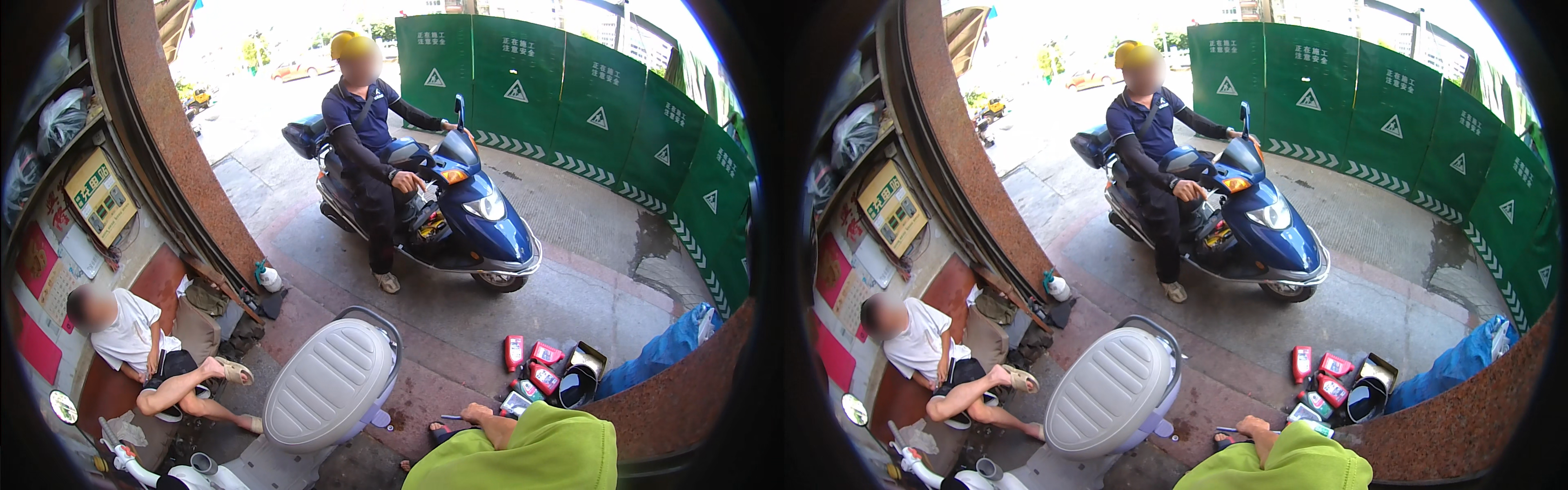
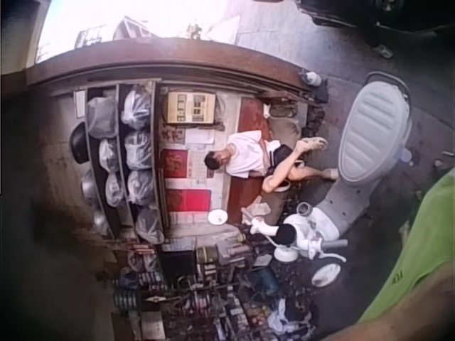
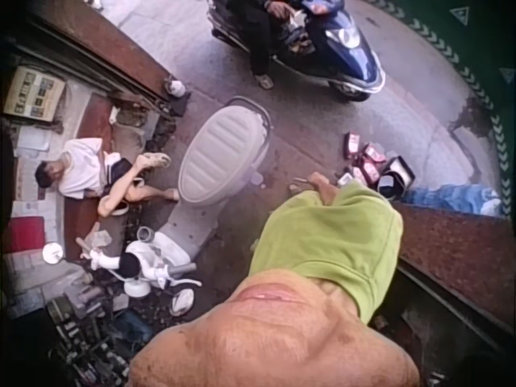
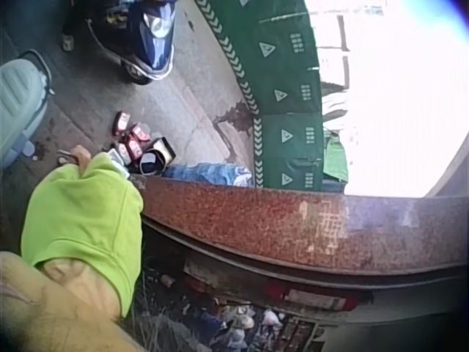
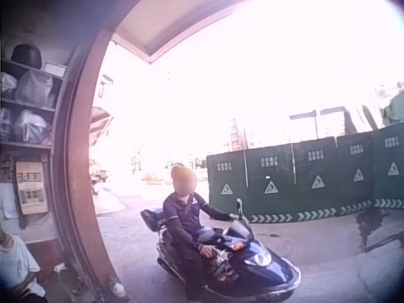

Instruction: The person searches through a cluttered workshop for a tool, then uses a T-handle wrench to loosen and remove a bolt from the rear wheel of a scooter. The person then walks around the scooter and places the wrench on the floor.

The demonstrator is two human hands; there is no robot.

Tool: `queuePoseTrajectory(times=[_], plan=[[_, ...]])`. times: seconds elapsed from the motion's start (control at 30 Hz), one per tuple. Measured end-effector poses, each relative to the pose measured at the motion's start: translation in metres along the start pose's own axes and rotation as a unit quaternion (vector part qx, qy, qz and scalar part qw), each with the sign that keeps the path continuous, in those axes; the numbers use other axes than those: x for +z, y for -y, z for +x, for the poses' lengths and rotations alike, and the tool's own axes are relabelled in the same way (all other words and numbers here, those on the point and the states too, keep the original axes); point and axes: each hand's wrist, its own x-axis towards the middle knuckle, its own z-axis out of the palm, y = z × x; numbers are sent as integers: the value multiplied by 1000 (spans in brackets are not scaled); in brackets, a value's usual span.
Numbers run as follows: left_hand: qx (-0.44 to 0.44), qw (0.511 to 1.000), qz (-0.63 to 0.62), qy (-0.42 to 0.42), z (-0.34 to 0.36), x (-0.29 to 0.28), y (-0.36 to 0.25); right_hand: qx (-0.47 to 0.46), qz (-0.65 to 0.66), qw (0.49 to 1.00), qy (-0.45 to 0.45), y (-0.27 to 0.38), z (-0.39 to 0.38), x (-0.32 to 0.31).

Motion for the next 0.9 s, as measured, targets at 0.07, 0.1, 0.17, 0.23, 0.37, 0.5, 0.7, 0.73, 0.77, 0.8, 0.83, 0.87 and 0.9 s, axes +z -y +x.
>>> queuePoseTrajectory(times=[0.07, 0.1, 0.17, 0.23, 0.37, 0.5, 0.7, 0.73, 0.77, 0.8, 0.83, 0.87, 0.9], plan=[[-4, 1000, 23, 4, -1, 5, 14, -18, -2, 1000, -3, -8, 8, 7], [-7, 999, 33, 5, -2, 6, 22, -21, 0, 1000, -12, -7, 9, 8], [-6, 999, 51, 7, 0, 11, 41, -23, 0, 999, -22, -1, 9, 8], [12, 997, 75, 7, -6, 12, 64, -65, 10, 996, 55, 11, -1, -6], [241, 965, -7, -105, -16, 25, 104, -64, 36, 997, 36, 22, -7, -23], [-106, 994, 13, 7, 1, 21, 77, -104, -9, 994, -12, 21, 0, -17], [-50, 992, 102, 48, 5, 19, 61, -51, 3, 998, 24, 14, -3, 10], [-50, 992, 103, 49, 8, 20, 59, -48, 9, 997, 54, 15, -3, 6], [-49, 992, 105, 51, 9, 22, 57, -42, 11, 995, 88, 10, -4, 4], [-47, 992, 107, 52, 12, 23, 55, -43, 4, 998, 47, 8, -4, 7], [-44, 992, 108, 53, 17, 22, 55, -46, 11, 998, 32, 9, 1, 4], [-43, 992, 107, 51, 18, 20, 59, -48, 14, 998, 26, 11, -2, 1], [-43, 992, 108, 52, 19, 17, 63, -45, 18, 999, 25, 10, -5, 0]])
